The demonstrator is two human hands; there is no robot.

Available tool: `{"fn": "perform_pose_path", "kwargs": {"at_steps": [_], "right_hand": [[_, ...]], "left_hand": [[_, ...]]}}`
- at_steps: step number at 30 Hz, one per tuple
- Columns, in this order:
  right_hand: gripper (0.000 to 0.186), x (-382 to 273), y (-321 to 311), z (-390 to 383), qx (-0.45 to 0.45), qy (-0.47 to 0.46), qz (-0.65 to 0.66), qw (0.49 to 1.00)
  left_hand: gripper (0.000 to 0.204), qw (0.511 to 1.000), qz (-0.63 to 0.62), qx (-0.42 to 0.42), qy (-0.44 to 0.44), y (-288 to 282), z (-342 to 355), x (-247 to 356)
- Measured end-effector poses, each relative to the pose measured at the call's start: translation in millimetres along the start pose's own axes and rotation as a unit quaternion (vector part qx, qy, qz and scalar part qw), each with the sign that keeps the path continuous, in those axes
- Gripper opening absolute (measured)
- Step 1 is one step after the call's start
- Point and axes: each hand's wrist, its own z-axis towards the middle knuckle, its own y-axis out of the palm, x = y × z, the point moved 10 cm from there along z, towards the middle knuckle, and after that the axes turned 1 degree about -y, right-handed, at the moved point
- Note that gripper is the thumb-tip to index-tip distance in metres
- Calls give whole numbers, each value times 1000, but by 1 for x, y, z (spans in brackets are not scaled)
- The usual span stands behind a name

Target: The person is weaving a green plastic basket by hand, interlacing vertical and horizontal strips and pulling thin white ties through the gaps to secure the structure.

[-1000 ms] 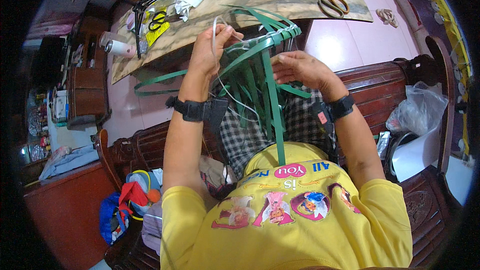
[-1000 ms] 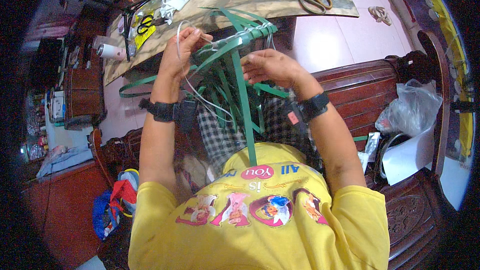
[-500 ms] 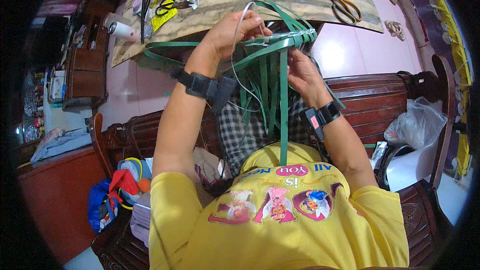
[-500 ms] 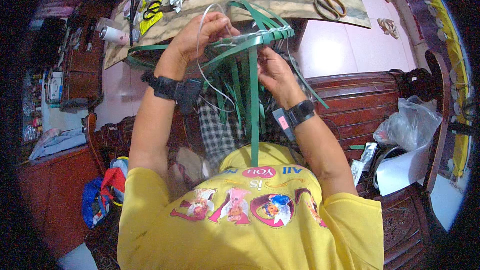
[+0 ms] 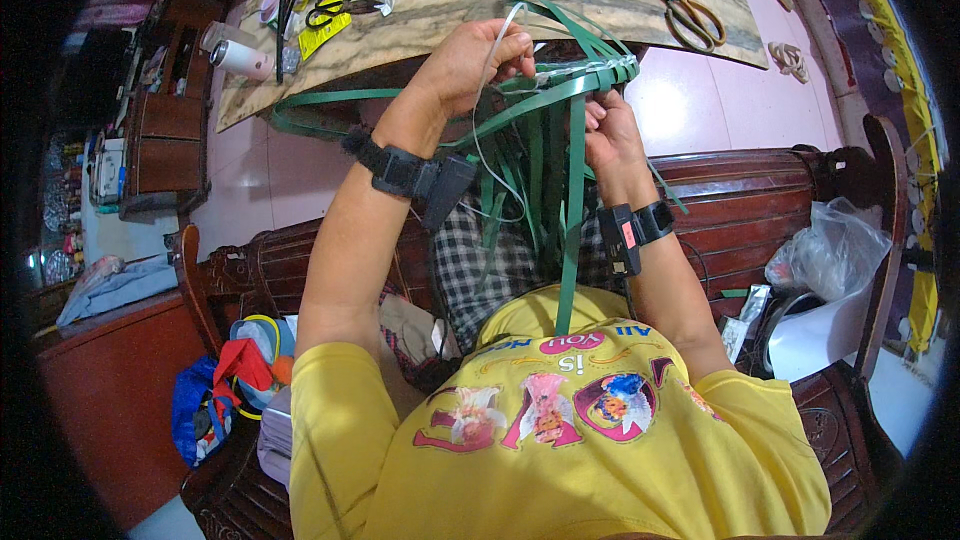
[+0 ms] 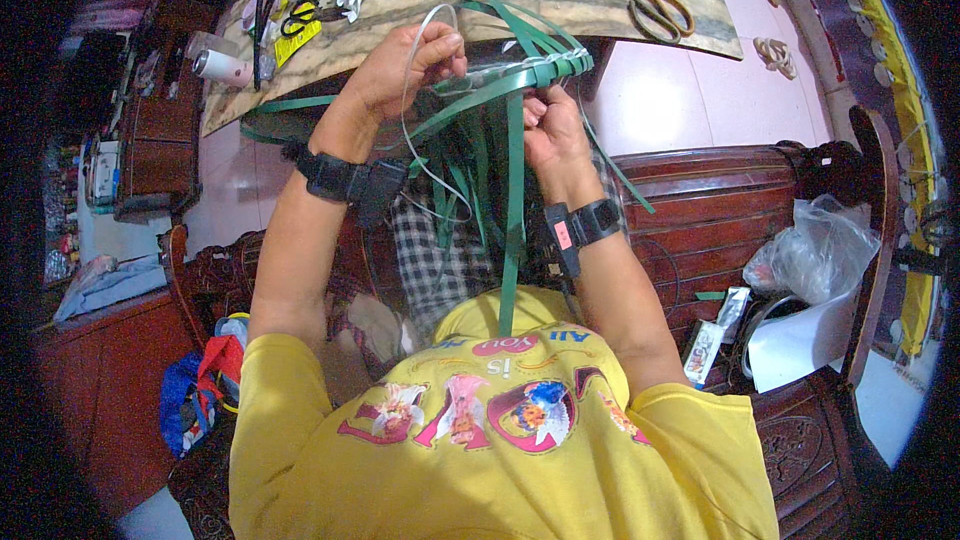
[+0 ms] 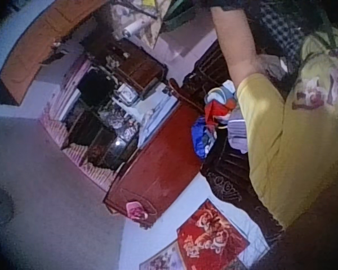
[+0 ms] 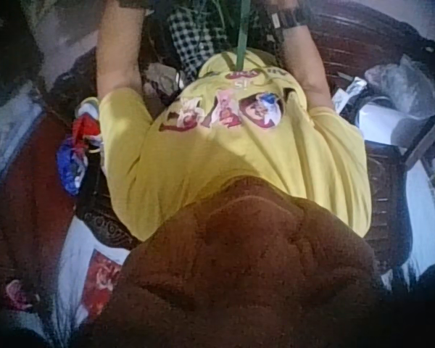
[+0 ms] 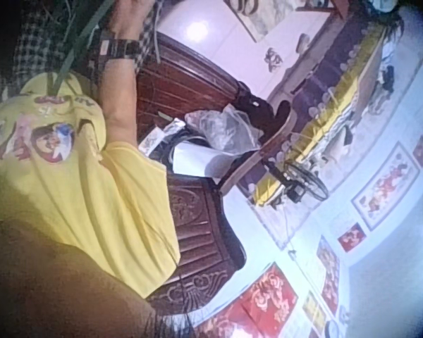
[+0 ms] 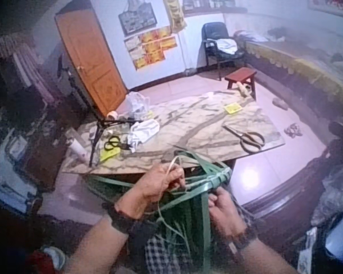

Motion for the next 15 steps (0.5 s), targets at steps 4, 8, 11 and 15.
{"fn": "perform_pose_path", "kwargs": {"at_steps": [4, 8, 11, 15], "right_hand": [[21, -10, 6, 2, -27, -31, -23, 999], [20, -11, 5, 6, -17, -25, -27, 999], [20, -10, 2, 10, -19, -15, -55, 998], [20, -2, -14, 10, 21, -23, -112, 993]], "left_hand": [[23, 999, 25, 28, 24, -2, -2, 3], [24, 997, 54, 41, 37, 0, -1, 5], [25, 995, 44, 82, 45, -5, -5, 6], [25, 991, 45, 109, 63, -12, -8, 3]]}}
